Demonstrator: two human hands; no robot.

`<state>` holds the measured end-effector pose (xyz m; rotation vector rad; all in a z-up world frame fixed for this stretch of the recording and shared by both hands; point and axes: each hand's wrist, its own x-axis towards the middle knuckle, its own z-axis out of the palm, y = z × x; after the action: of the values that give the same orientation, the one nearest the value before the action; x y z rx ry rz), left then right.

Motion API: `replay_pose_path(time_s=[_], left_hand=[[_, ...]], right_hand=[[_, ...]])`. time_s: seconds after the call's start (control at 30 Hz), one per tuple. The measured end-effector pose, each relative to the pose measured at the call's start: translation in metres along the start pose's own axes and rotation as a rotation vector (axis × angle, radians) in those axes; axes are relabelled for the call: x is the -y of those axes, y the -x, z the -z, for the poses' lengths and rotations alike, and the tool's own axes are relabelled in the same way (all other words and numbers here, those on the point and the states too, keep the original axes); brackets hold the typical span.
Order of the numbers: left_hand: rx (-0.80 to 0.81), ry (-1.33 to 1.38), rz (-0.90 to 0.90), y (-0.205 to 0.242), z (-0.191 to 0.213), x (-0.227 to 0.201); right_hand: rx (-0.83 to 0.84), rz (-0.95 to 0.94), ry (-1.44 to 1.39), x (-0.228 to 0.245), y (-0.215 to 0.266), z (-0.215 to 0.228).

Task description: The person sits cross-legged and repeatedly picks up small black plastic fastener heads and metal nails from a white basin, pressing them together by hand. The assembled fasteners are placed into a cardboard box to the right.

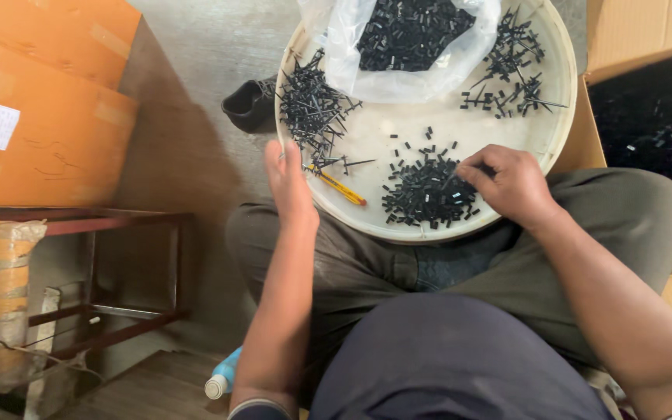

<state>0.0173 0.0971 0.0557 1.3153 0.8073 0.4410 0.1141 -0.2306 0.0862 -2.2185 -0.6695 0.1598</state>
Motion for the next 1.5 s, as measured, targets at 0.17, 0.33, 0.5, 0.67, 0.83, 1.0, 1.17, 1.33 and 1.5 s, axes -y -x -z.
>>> replay_pose_path(time_s=[0.17, 0.33, 0.5, 0.67, 0.83, 1.0, 1.17, 1.33, 1.5], left_hand=[[0.354, -0.4, -0.324, 0.073, -0.031, 0.028], [0.516, -0.779, -0.659, 0.112, -0.069, 0.028], [0.544, -0.892, -0.821, 0.112, -0.081, 0.018], [0.535, -0.674, -0.692, 0.096, -0.071, 0.028], [0.596, -0.452, -0.622, 0.077, -0.062, 0.041], [0.653, -0.384, -0.618, 0.071, -0.06, 0.046], [0.65, -0.402, -0.69, 0.066, -0.062, 0.034], [0.563, -0.484, -0.759, 0.066, -0.065, 0.028], [0.468, -0.454, -0.738, 0.06, -0.064, 0.024]], right_hand=[[0.065, 0.235, -0.045, 0.01, 0.001, -0.001], [0.155, 0.155, -0.136, 0.015, 0.013, -0.011], [0.139, 0.202, -0.111, 0.023, 0.014, -0.017], [0.123, -0.051, -0.316, 0.011, 0.008, -0.021], [0.227, 0.033, -0.244, 0.004, -0.002, -0.028], [0.245, 0.156, -0.193, 0.005, -0.006, -0.032], [0.199, 0.193, -0.034, 0.003, -0.009, -0.04], [0.266, -0.453, -0.616, -0.015, -0.012, -0.056], [0.318, -0.648, -1.162, -0.025, -0.018, -0.052]])
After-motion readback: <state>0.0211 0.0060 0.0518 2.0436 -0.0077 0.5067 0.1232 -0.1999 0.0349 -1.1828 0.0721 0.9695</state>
